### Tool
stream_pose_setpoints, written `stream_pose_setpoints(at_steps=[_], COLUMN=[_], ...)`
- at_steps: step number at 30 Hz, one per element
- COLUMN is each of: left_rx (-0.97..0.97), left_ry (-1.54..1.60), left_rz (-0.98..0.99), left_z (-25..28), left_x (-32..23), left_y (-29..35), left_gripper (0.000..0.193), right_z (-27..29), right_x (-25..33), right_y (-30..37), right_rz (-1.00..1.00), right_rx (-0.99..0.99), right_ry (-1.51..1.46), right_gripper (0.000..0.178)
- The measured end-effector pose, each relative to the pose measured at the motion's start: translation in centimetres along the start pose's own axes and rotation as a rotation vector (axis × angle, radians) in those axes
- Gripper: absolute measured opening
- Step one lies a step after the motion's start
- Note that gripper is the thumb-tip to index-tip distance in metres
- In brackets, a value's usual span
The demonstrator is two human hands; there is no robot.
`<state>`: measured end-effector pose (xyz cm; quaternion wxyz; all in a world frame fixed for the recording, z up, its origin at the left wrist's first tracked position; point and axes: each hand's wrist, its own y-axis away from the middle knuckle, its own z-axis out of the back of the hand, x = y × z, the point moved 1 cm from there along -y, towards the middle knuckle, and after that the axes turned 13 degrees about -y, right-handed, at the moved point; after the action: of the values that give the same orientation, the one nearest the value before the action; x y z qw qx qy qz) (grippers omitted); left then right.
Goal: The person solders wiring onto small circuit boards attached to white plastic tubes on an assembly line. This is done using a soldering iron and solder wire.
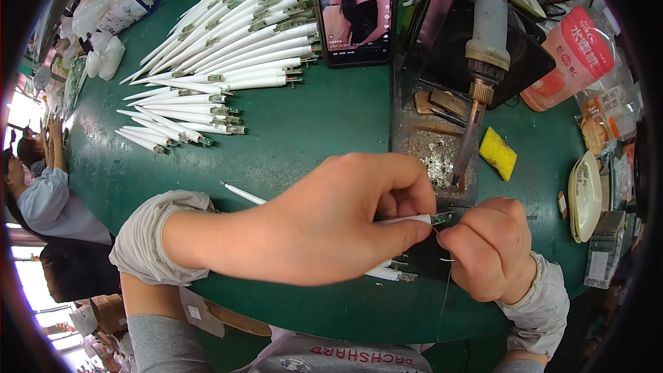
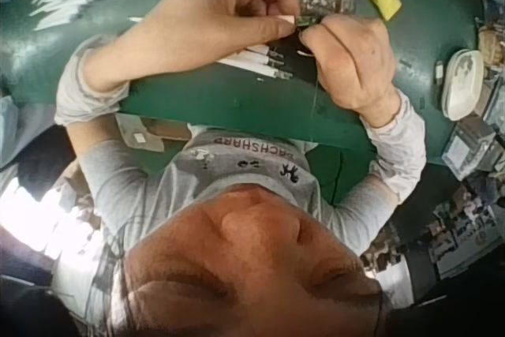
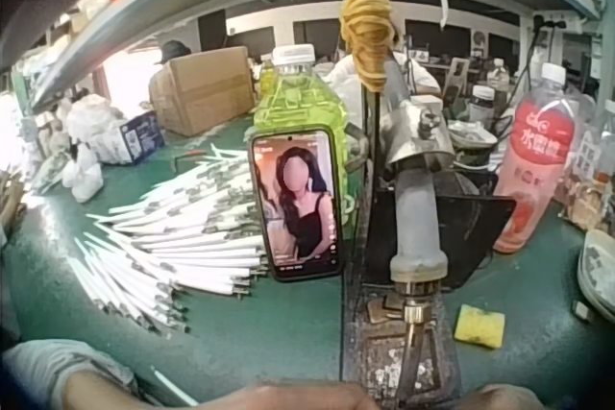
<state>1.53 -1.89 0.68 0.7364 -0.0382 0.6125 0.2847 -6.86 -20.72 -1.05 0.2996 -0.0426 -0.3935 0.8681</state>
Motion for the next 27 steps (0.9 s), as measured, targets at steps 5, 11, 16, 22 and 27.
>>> stream_pose_setpoints(at_steps=[5, 11, 16, 22, 27], left_rx=[-0.239, -0.196, -0.065, -0.082, -0.216], left_ry=[-0.425, -0.251, 0.015, 0.095, -0.187], left_rz=[-0.314, -0.223, 0.043, 0.073, -0.155], left_z=[-0.3, -0.4, 0.0, 0.1, -0.1], left_x=[-0.1, 0.4, -0.5, -0.3, 0.0], left_y=[0.1, 0.1, 0.2, 0.0, 0.2], left_gripper=[0.012, 0.01, 0.01, 0.012, 0.014], right_z=[-0.2, 0.4, 2.0, 3.0, 2.5], right_x=[0.2, 0.4, -0.3, -0.4, -0.1], right_y=[-0.8, -1.1, -1.4, -1.5, -1.9], right_rz=[-0.385, -0.467, -0.911, -1.161, -1.175], right_rx=[-0.001, 0.001, 0.012, 0.058, -0.078], right_ry=[-0.254, -0.366, -0.762, -1.032, -1.034], right_gripper=[0.027, 0.027, 0.02, 0.013, 0.013])
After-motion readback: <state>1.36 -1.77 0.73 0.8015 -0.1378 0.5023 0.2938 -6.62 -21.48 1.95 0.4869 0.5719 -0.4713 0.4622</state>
